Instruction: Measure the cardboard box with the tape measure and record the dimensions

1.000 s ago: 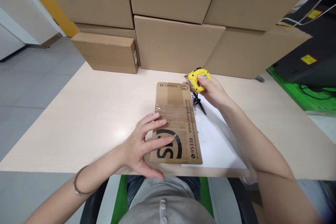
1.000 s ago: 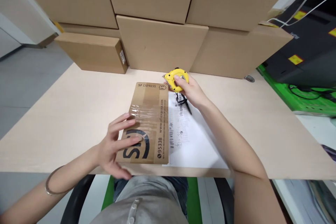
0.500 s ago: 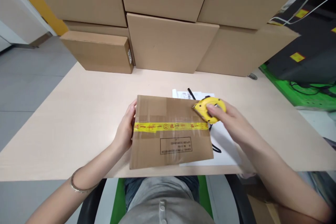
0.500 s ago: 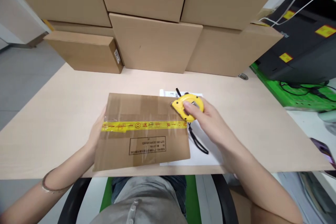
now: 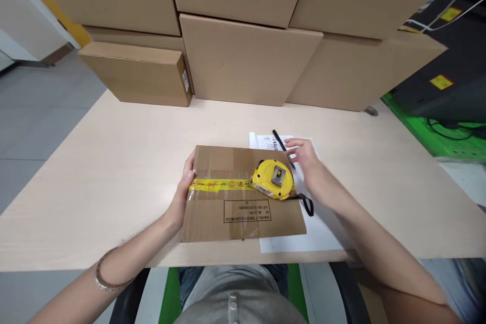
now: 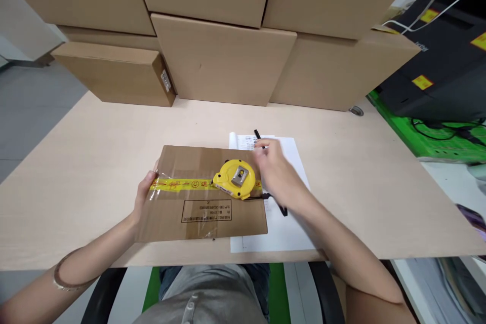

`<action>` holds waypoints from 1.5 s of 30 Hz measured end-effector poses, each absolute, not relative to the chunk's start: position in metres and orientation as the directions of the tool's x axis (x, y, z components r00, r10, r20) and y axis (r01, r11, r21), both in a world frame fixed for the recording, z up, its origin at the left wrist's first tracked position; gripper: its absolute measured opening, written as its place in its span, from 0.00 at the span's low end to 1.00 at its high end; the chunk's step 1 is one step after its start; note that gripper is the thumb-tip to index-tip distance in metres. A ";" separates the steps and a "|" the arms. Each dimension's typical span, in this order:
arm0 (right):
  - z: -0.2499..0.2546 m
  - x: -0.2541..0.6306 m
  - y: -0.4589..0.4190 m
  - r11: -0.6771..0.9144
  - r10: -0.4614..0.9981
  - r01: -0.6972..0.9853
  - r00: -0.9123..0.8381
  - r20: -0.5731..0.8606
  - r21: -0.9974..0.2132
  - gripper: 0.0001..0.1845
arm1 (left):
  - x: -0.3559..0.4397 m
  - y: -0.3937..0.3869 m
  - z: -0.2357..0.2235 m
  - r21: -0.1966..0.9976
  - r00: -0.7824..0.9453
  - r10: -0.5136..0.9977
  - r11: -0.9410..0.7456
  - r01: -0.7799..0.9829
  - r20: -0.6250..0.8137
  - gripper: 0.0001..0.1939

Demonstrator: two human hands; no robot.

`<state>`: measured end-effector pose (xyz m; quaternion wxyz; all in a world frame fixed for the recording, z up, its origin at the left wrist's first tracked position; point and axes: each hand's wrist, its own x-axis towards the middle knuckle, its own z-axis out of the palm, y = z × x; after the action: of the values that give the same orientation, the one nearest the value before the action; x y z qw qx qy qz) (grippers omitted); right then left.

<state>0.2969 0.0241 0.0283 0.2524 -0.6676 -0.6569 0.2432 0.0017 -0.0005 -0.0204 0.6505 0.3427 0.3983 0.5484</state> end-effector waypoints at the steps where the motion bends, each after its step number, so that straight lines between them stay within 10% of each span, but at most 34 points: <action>1: 0.025 0.306 0.036 -0.086 0.995 0.799 0.093 -0.020 -0.595 0.35 | 0.002 0.000 -0.021 0.894 0.068 0.987 0.162 -0.418 -0.147 0.32; 6: -0.003 0.345 0.088 -0.188 0.962 0.945 0.122 -0.242 -0.269 0.28 | 0.004 -0.001 -0.019 0.909 0.054 0.977 0.211 -0.360 -0.206 0.32; 12: -0.032 0.368 0.099 -0.039 0.961 0.862 -0.106 -0.254 -0.505 0.26 | 0.007 -0.001 -0.014 0.890 0.030 0.970 0.232 -0.392 -0.240 0.32; 25: -0.073 0.336 0.042 -0.081 0.981 0.405 0.193 -0.002 -0.911 0.32 | 0.007 0.003 -0.009 0.885 0.001 0.962 0.253 -0.391 -0.274 0.30; 45: -0.063 0.358 0.114 -0.044 0.997 0.270 -0.056 -0.061 -0.962 0.23 | 0.001 0.005 -0.019 0.880 0.007 0.961 0.258 -0.399 -0.278 0.28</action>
<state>0.3577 0.1140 -0.0631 0.3981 -0.5599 -0.5654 0.4564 0.0014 0.0051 -0.0188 0.6421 0.3019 0.4653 0.5291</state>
